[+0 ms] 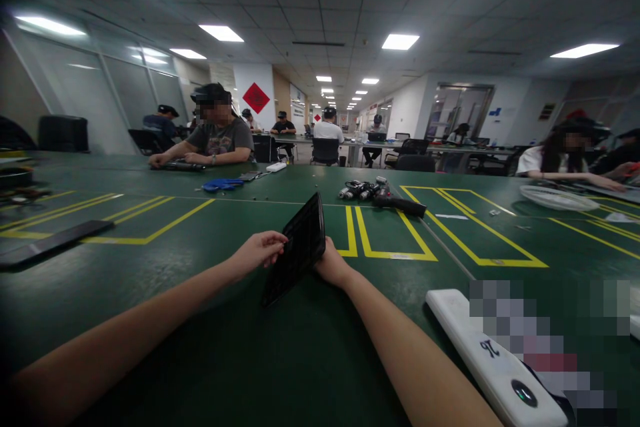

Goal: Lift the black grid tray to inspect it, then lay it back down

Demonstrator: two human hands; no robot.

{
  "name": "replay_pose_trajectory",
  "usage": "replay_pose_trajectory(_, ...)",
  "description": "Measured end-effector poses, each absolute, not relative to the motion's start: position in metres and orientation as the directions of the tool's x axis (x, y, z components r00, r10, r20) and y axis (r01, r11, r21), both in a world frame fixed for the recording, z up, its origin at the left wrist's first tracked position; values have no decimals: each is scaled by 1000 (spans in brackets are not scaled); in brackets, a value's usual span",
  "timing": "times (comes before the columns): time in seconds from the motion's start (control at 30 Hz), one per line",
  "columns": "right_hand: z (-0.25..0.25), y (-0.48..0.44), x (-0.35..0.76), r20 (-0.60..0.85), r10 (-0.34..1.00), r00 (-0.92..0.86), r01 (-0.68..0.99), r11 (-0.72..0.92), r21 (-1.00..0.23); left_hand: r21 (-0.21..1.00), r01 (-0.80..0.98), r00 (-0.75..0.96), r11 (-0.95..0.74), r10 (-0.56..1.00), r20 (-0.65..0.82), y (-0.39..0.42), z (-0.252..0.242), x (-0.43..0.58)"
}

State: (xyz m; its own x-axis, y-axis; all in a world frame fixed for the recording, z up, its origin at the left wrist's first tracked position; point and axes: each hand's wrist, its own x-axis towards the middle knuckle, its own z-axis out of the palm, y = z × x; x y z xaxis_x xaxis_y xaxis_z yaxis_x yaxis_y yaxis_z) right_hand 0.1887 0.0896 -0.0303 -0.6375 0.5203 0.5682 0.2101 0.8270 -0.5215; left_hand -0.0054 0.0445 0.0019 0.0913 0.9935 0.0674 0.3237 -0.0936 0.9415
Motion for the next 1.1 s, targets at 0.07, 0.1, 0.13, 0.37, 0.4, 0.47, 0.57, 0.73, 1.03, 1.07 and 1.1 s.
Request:
replay_pose_trajectory(0.07,-30,89,190,548,538,-641,233,816,-529,875,448,114,-180,983,144,42,2,-3)
replay_pose_trajectory(0.1,-31,90,191,539,546,-641,248,812,-528,837,499,130,-224,974,183,41,3,-2)
replay_pose_trajectory(0.13,-33,91,191,533,550,-643,260,811,-524,794,546,150,-266,964,220,39,4,-2)
replay_pose_trajectory(0.37,-41,98,189,546,554,-629,307,822,-480,393,792,326,-467,868,374,36,13,-1)
replay_pose_trajectory(0.4,-41,99,189,543,553,-632,316,823,-471,332,808,360,-487,854,375,36,13,-2)
replay_pose_trajectory(0.47,-40,98,189,542,548,-637,324,829,-456,252,827,402,-503,842,360,35,14,-2)
replay_pose_trajectory(0.57,-39,98,190,544,539,-644,325,836,-443,227,828,435,-513,842,318,34,14,-2)
replay_pose_trajectory(0.73,-39,98,190,543,525,-655,317,843,-434,442,738,358,-510,851,384,37,8,-2)
replay_pose_trajectory(1.03,-39,96,190,536,557,-634,281,812,-511,722,621,97,-305,944,315,57,-5,2)
replay_pose_trajectory(1.07,-39,96,191,530,566,-631,291,806,-515,722,621,93,-304,944,317,57,-6,3)
replay_pose_trajectory(1.1,-39,96,191,526,573,-628,299,802,-517,720,621,97,-309,942,321,56,-5,4)
